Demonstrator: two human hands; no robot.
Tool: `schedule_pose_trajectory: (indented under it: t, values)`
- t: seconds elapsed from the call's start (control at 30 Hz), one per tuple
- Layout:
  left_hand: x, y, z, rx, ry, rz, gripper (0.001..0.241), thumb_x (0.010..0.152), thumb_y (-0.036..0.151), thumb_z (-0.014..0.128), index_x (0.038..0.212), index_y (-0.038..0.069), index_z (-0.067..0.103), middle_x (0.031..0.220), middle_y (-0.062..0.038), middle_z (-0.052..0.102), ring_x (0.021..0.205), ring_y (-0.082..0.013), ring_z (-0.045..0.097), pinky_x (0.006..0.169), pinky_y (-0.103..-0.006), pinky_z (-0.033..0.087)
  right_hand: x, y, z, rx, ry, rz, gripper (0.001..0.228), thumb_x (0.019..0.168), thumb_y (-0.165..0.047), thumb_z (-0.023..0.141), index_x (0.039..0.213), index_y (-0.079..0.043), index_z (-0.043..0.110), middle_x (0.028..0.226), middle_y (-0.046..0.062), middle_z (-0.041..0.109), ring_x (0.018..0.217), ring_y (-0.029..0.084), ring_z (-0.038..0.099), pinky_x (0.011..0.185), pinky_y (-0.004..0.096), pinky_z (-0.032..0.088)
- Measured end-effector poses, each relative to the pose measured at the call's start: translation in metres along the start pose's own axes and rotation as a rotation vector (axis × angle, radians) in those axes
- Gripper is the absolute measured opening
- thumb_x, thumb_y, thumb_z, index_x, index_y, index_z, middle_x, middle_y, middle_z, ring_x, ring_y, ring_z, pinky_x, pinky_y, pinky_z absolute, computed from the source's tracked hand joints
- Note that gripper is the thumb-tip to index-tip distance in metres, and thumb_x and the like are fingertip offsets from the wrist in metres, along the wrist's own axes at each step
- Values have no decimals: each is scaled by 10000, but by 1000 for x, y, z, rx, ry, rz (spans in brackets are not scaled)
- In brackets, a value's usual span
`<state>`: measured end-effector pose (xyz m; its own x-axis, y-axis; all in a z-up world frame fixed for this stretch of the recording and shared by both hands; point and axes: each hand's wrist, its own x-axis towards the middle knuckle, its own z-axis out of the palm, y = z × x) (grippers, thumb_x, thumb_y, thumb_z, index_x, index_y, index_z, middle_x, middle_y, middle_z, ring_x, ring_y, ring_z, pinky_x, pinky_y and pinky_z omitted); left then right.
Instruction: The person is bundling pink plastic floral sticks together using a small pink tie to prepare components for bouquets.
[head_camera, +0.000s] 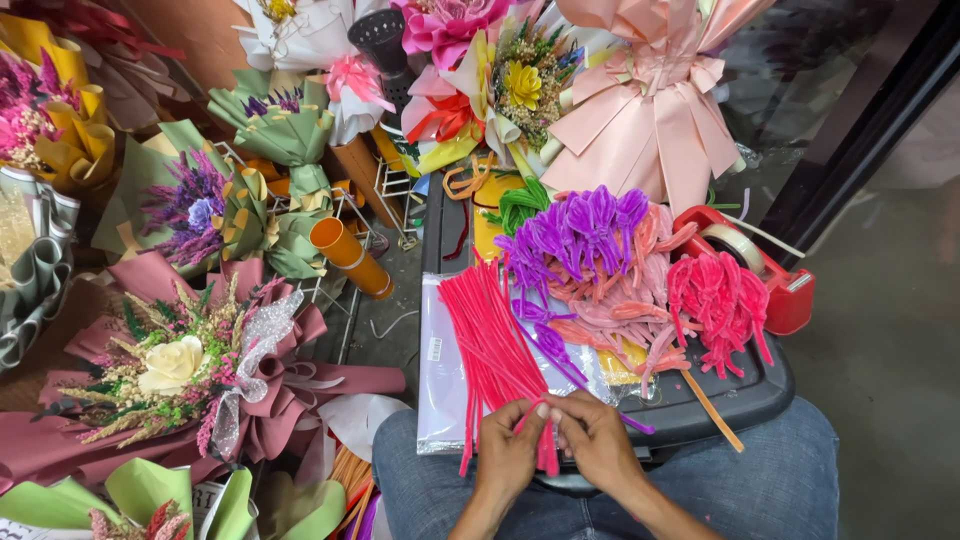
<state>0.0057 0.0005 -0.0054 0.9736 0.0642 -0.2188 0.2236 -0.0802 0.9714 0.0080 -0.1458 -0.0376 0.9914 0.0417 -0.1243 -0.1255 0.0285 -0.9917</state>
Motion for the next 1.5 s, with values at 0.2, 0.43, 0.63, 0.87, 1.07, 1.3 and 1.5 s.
schedule_pose_trajectory:
  t: [0.2,0.43,0.63,0.87,1.07,1.3,1.5]
  values:
    - [17,-21,-20,-17,11,89,132,1004,116,625,980,2,690,634,-35,612,440,-93,487,399,-248,403,-1,20,-43,-83,-250,158,282,864,38,689,1135,26,765,733,93,744,473,110,515,422,253,398]
    - [8,-18,-32,-12,-63,69,214,987,126,620,1073,-13,759,708,-65,702,642,-129,647,621,-247,553,21,19,-99,381,16,244,128,900,100,688,973,199,726,732,265,679,518,246,541,436,339,421]
    - [-10,-8,-24,75,-196,-17,252,987,116,625,1124,-12,792,668,-43,688,639,-105,675,631,-226,573,48,18,-88,796,60,94,201,915,-14,698,1087,86,721,784,167,704,571,161,592,489,235,462]
    - [-21,3,-22,295,-251,93,319,938,108,648,1204,78,822,623,17,683,540,-36,605,500,-178,475,67,0,-55,875,-7,55,176,963,-91,682,1036,65,720,714,112,641,522,119,496,464,218,386]
    - [-27,21,-21,457,-380,53,168,979,123,652,977,96,817,573,47,611,478,-28,489,471,-208,381,51,-41,-29,405,64,-86,275,937,-119,713,1075,93,823,750,81,704,589,80,449,521,213,365]
    - [-28,26,-23,603,-411,81,178,956,153,645,989,124,817,573,36,612,493,-70,509,503,-247,438,44,-51,-17,408,57,-40,285,922,-111,696,1088,97,798,910,236,834,595,134,528,570,249,470]
    - [-29,25,-25,640,-431,101,170,944,147,648,976,132,814,586,17,604,502,-90,491,516,-280,448,44,-40,-12,438,42,-18,266,913,-81,702,1072,117,779,877,254,808,761,223,702,741,309,576]
